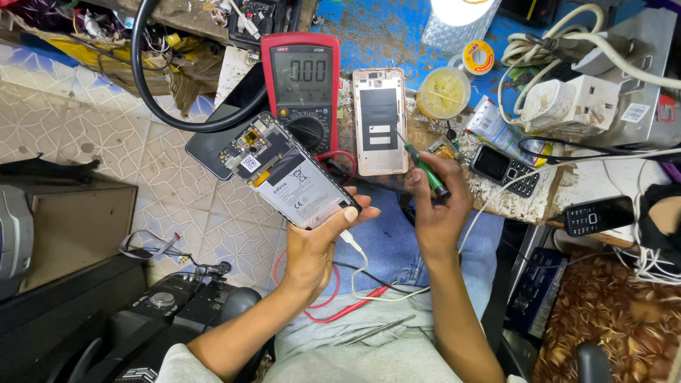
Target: The person uses a screwdriver to pry open the back of a disassembled smartphone while holding it on their lap. They then connect a multimeter to the device and later place the phone's screen assembly onto the main body.
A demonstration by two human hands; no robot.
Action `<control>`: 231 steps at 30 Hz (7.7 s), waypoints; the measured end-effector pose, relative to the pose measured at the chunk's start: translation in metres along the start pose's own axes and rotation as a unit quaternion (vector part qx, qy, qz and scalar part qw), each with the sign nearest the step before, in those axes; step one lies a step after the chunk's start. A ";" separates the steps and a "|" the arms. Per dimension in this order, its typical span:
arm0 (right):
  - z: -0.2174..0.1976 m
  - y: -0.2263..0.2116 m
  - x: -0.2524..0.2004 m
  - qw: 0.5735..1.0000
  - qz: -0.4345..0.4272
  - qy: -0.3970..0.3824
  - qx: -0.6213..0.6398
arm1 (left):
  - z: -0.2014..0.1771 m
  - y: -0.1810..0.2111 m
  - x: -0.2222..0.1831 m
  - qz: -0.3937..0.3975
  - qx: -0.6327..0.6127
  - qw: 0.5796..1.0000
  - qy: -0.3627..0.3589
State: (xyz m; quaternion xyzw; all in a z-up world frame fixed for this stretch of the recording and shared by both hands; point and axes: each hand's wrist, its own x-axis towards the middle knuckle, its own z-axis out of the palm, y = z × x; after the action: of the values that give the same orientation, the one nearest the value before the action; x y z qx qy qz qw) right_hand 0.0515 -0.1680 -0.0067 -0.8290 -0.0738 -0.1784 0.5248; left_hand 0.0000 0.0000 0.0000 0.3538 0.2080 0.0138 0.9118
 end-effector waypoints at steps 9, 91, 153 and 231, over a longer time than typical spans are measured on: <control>0.007 -0.004 0.003 0.999 -0.001 -0.031 -0.007 | -0.002 -0.002 0.000 -0.011 -0.001 1.000 -0.005; -0.042 -0.018 -0.057 0.981 0.002 0.085 0.173 | 0.018 -0.026 0.014 -0.012 -0.032 0.990 -0.140; -0.052 -0.038 -0.078 0.997 -0.061 -0.025 0.031 | 0.018 -0.008 -0.002 -0.050 -0.021 0.986 -0.155; -0.055 -0.115 -0.007 0.877 -0.233 -0.241 -0.344 | 0.019 0.016 -0.012 0.026 0.016 0.999 -0.035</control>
State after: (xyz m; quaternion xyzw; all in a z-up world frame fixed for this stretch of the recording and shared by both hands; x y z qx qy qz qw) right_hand -0.0027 -0.1660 0.1089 -0.9336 -0.3228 -0.1045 0.1155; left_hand -0.0015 -0.0022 0.0280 0.3735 0.1668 0.0219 0.9122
